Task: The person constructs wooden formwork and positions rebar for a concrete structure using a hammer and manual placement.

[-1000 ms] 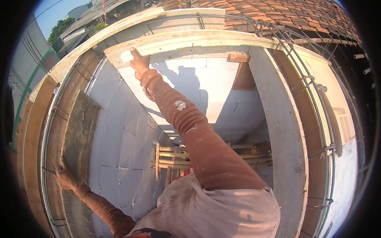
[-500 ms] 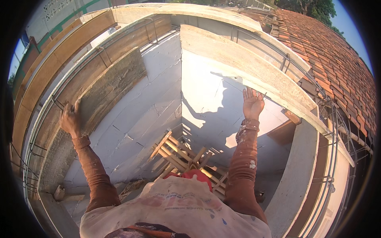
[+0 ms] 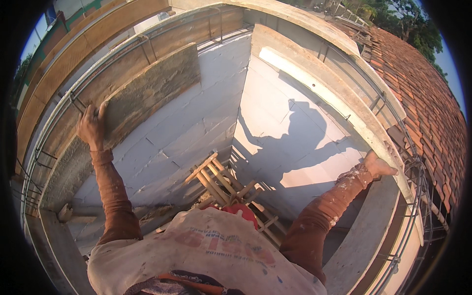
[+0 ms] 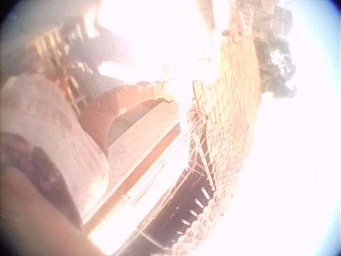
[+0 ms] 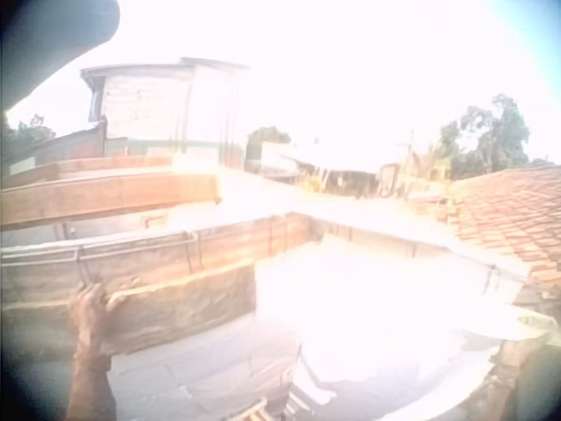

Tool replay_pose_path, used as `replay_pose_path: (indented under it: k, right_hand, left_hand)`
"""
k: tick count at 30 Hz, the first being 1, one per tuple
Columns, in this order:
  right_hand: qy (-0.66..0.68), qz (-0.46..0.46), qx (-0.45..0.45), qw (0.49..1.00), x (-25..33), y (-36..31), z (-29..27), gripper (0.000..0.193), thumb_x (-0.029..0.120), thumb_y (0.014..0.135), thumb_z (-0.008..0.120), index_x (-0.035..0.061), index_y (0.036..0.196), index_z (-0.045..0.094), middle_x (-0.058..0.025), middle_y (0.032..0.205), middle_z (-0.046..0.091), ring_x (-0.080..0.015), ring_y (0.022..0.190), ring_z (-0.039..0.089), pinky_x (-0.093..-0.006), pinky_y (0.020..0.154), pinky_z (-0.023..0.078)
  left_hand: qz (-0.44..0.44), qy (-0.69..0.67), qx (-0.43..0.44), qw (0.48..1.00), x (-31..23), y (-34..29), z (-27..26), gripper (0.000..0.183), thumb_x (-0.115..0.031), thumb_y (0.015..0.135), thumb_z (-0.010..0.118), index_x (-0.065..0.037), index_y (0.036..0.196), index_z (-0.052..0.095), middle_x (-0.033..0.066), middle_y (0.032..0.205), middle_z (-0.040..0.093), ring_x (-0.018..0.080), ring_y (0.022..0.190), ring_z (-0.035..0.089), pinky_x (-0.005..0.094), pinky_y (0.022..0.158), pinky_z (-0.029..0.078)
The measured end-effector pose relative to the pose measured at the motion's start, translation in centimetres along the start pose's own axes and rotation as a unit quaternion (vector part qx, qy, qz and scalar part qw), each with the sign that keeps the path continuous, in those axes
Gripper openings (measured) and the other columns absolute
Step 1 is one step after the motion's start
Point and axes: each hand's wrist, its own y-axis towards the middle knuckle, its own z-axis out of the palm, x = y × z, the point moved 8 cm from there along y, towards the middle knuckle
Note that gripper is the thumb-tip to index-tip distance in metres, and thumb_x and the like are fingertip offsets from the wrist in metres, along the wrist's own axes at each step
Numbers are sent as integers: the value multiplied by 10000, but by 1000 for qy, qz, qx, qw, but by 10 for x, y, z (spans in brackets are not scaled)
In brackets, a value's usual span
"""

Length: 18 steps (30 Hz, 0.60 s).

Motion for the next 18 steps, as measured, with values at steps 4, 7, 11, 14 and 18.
replay_pose_path:
  k: [4, 7, 11, 14, 18]
  right_hand:
    - [3, 30, 80, 996, -39, -62, 79, 661, 666, 943, 324, 36, 973, 523, -128, 988, 554, -313, 985, 549, -512, 992, 456]
    - [-19, 46, 60, 997, -59, -127, 116, 617, 634, 947, 392, 33, 910, 525, -105, 878, 546, -289, 936, 565, -477, 978, 476]
    - [71, 133, 107, 983, -74, -207, 155, 500, 531, 896, 566, 31, 893, 544, -101, 904, 531, -292, 1009, 554, -468, 1020, 440]
    - [66, 140, 182, 971, -76, -261, 190, 426, 395, 848, 671, -7, 964, 592, -127, 990, 599, -317, 1095, 550, -460, 1051, 404]
    - [88, 120, 229, 962, -50, -342, 224, 530, 460, 863, 690, 7, 1098, 546, -121, 1105, 567, -322, 1163, 519, -498, 1113, 359]
  left_hand:
    - [4, 0, -5, 1000, -1, 1, 1, 521, -650, 782, 644, -142, 671, 615, 15, 683, 663, 236, 664, 614, 375, 577, 471]
    - [1, 5, -3, 1000, 2, 1, 0, 552, -678, 774, 631, -142, 644, 598, 17, 649, 647, 221, 632, 606, 372, 562, 466]
    - [-19, -28, 14, 999, 9, -5, 2, 573, -706, 766, 617, -147, 640, 640, 19, 585, 626, 212, 630, 626, 351, 550, 483]
    - [-25, -39, -39, 998, 12, -7, -2, 579, -721, 750, 613, -152, 666, 676, 32, 606, 660, 210, 649, 637, 355, 595, 503]
    - [-38, -75, -19, 996, 17, -9, 7, 601, -741, 755, 578, -159, 727, 724, 68, 690, 692, 248, 764, 664, 358, 732, 528]
